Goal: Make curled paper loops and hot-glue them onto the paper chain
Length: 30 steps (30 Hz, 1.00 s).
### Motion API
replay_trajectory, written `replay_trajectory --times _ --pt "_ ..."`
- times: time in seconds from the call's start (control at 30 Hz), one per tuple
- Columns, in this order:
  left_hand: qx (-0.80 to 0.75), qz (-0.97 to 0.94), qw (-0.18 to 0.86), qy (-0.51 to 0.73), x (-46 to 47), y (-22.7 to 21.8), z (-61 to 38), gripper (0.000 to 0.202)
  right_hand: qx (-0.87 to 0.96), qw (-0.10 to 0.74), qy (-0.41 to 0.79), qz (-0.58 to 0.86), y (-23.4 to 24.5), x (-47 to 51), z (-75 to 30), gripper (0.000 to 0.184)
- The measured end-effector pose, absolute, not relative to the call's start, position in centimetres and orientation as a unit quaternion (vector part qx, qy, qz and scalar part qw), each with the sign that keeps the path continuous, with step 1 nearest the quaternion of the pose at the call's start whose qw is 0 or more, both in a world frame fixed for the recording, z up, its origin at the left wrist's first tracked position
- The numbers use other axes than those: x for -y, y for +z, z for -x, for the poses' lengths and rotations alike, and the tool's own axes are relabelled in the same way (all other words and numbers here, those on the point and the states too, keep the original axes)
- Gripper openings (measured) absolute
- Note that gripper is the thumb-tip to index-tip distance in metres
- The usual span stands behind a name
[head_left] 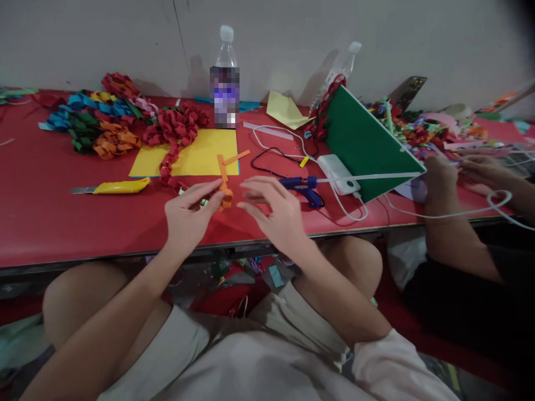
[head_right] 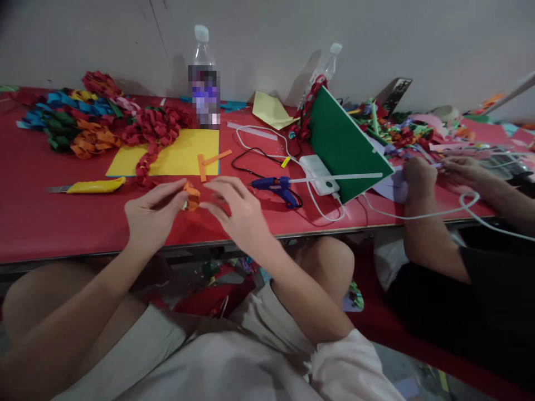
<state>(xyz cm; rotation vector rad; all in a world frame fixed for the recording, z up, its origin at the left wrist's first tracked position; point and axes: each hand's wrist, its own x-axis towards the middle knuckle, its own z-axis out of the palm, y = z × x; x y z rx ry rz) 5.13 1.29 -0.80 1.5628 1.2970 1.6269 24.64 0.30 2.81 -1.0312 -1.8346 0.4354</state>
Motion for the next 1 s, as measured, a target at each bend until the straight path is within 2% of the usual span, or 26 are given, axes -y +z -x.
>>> replay_trajectory --times 0.13,0.17,0.23,0.33,0.37,0.53,0.73,0.9,1.0 --pt "-0.484 -0.484 0.299 0.665 -3.1 -0.6 -3.3 0.033 0.765 0.265 0.106 0.578 6.5 1.5 -31.9 0.046" --pt "-0.475 -0.472 0.308 0.677 -3.5 -0.6 -2.9 0.034 0.747 0.224 0.079 0.621 6.5 1.8 -33.7 0.046" --pt "-0.454 -0.461 0.330 0.688 -4.0 -0.5 -2.2 0.034 0.699 0.204 0.016 0.686 5.4 1.7 -36.4 0.040" --pt "-0.436 -0.470 0.346 0.685 -4.0 -0.4 -1.9 0.033 0.701 0.195 -0.014 0.686 2.0 0.3 -38.2 0.062" --pt "-0.435 -0.476 0.347 0.681 -4.0 -0.4 -1.9 0.033 0.711 0.183 0.002 0.679 0.9 -0.4 -38.4 0.062" --pt "-0.422 -0.491 0.376 0.662 -3.7 -0.3 -2.0 0.037 0.755 0.139 0.041 0.639 -1.4 -3.3 -38.2 0.039" --pt "-0.401 -0.500 0.405 0.652 -3.4 -0.1 -2.0 0.036 0.776 0.186 0.105 0.594 -1.5 -4.6 -36.3 0.033" --pt "-0.409 -0.508 0.401 0.643 -3.1 -0.1 -2.1 0.039 0.731 0.301 0.163 0.591 0.8 -2.8 -33.8 0.037" --pt "-0.421 -0.529 0.401 0.618 -2.8 -0.1 -2.2 0.041 0.721 0.381 0.173 0.552 2.5 -0.4 -32.5 0.031"
